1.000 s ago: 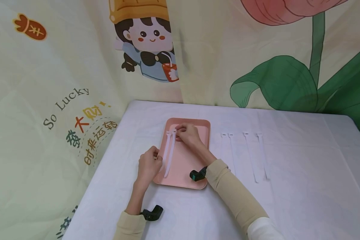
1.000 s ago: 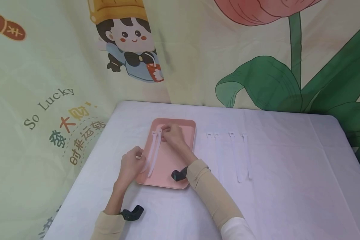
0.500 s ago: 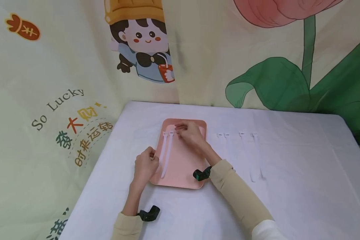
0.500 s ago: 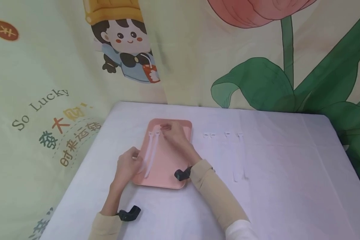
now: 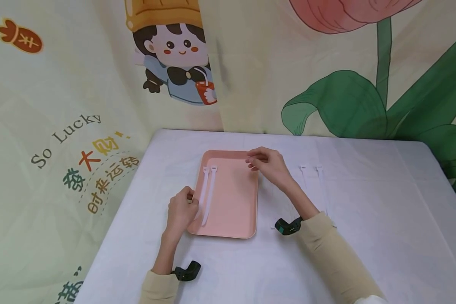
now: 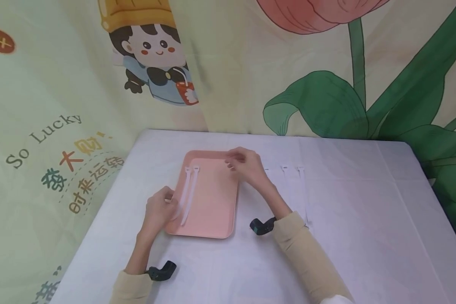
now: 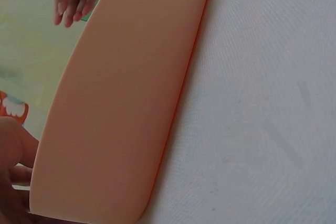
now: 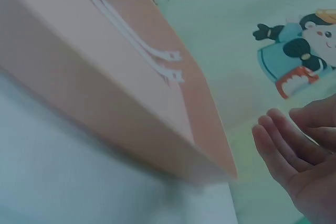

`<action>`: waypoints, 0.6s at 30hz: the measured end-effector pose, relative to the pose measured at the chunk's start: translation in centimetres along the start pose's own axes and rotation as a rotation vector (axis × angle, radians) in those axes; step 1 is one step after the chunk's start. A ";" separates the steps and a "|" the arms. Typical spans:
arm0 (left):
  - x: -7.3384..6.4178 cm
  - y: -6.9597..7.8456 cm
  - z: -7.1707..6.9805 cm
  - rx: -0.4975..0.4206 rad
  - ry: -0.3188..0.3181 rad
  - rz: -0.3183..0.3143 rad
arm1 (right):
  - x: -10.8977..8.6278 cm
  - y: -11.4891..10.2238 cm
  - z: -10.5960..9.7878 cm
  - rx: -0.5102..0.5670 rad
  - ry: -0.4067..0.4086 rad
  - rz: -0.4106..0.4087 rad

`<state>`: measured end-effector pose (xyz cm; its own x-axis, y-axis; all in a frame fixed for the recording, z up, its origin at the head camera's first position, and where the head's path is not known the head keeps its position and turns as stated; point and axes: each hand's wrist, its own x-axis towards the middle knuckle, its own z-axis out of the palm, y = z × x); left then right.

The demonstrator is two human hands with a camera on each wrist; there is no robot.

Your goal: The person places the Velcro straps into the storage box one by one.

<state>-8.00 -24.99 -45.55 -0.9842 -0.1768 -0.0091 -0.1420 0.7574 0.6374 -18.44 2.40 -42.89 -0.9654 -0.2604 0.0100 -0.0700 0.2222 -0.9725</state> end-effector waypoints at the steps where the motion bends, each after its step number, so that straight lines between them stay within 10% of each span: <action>1: 0.0 0.1 0.0 -0.002 0.001 0.002 | -0.3 0.2 -0.7 -0.005 0.016 -0.007; 18: 0.1 0.2 -0.2 0.010 -0.008 -0.003 | -5.0 5.4 -13.6 -0.264 0.387 0.099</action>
<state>-8.12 -24.97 -45.32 -0.9845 -0.1743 -0.0176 -0.1463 0.7630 0.6297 -17.39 17.71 -45.01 -0.9897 0.1323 0.0551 0.0141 0.4726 -0.8812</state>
